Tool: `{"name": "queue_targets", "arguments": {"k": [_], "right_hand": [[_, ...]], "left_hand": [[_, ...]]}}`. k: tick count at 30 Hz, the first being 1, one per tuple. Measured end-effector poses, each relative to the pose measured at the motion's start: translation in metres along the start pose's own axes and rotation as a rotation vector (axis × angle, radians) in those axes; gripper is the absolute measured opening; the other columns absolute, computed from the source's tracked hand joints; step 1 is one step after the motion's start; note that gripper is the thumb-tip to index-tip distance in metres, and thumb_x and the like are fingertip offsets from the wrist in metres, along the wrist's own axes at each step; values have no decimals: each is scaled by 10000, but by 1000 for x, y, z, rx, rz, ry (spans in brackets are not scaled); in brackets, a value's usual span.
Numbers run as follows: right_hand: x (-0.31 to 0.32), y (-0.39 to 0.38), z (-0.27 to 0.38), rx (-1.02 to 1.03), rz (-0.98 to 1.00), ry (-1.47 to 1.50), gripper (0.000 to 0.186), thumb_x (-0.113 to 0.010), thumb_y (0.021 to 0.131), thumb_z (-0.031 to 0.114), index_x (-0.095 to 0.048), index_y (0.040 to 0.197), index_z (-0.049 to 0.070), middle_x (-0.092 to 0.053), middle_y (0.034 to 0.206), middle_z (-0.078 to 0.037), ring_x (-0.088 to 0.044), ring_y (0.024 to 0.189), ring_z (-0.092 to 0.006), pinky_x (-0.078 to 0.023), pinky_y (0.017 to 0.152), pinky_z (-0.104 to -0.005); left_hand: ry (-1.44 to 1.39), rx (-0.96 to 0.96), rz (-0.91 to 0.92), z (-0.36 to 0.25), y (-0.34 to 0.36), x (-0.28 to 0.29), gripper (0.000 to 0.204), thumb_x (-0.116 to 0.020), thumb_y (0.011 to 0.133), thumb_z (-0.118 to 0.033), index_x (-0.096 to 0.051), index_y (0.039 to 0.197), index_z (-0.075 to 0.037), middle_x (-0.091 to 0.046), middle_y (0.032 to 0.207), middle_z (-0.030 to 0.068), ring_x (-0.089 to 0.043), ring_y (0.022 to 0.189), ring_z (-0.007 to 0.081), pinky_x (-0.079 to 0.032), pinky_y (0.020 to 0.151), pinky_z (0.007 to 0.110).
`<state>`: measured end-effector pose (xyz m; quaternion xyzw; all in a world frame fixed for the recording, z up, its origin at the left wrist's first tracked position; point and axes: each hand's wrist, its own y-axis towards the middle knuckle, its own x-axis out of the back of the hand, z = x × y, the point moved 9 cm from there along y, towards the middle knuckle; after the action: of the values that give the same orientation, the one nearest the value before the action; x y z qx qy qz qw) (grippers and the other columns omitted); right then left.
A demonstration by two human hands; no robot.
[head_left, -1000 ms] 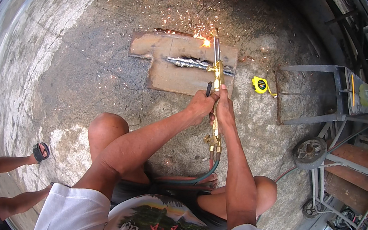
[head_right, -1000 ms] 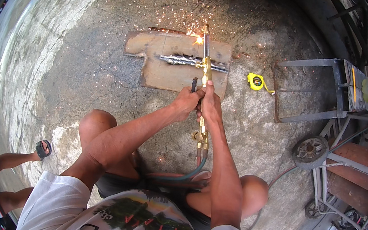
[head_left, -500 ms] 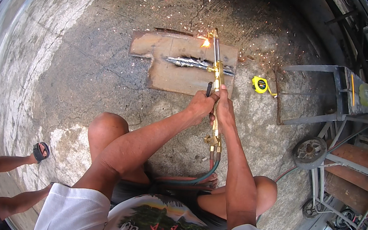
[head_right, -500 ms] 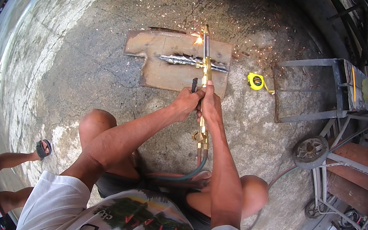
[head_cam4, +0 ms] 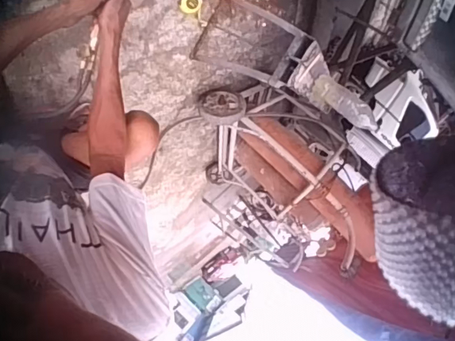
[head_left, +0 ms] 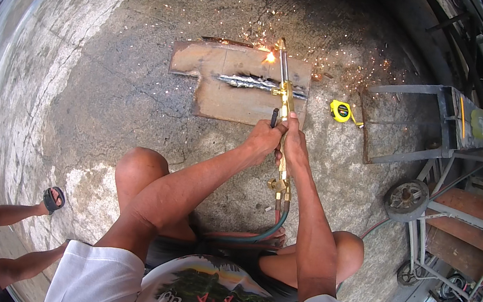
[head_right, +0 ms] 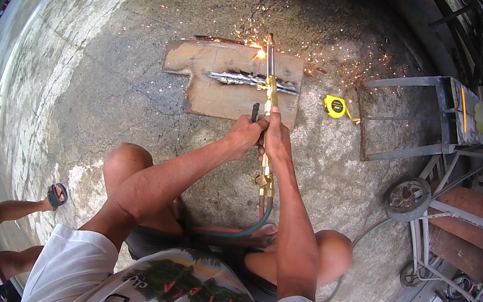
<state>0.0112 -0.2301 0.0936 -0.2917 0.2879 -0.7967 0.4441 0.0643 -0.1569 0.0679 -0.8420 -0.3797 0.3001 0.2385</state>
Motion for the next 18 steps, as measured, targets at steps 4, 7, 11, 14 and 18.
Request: {"name": "queue_targets", "arguments": {"k": [4,7,11,14,18], "right_hand": [[2,0,-1,0,0,2,756,-228,1023,650,-630,935,15,-479,620,-36,-459,476,-145,-417,429,-347],[-1,-1,0,1,8,7,754,-233,1023,652,-632,947,17,-480,623,-35,-457,472,-143,-414,426,-345],[1,-2,-2,-14,0,26,747,-246,1024,651,-636,966,16,-481,630,-33,-453,468,-141,-407,419,-339],[1,-3,-2,-14,4,26,742,-254,1024,650,-634,968,16,-481,634,-31,-451,468,-139,-402,415,-334],[1,-5,-2,-17,6,31,744,-250,1024,652,-629,953,16,-480,634,-31,-449,467,-138,-400,415,-332]], "left_hand": [[-11,-7,17,2,2,-3,304,-495,1061,-198,-601,912,45,-589,724,101,-551,573,191,-486,469,371],[-10,2,20,0,-2,-1,298,-496,1060,-197,-601,914,41,-590,732,101,-549,581,189,-486,470,370],[-4,0,13,0,-3,-2,299,-499,1059,-200,-598,901,34,-582,725,97,-541,583,188,-482,467,368],[9,3,16,0,-4,-2,309,-501,1061,-210,-594,894,33,-573,717,92,-537,581,187,-482,469,366],[1,16,21,1,-4,-4,315,-501,1063,-216,-592,895,35,-571,718,90,-540,591,185,-485,474,363]]}}
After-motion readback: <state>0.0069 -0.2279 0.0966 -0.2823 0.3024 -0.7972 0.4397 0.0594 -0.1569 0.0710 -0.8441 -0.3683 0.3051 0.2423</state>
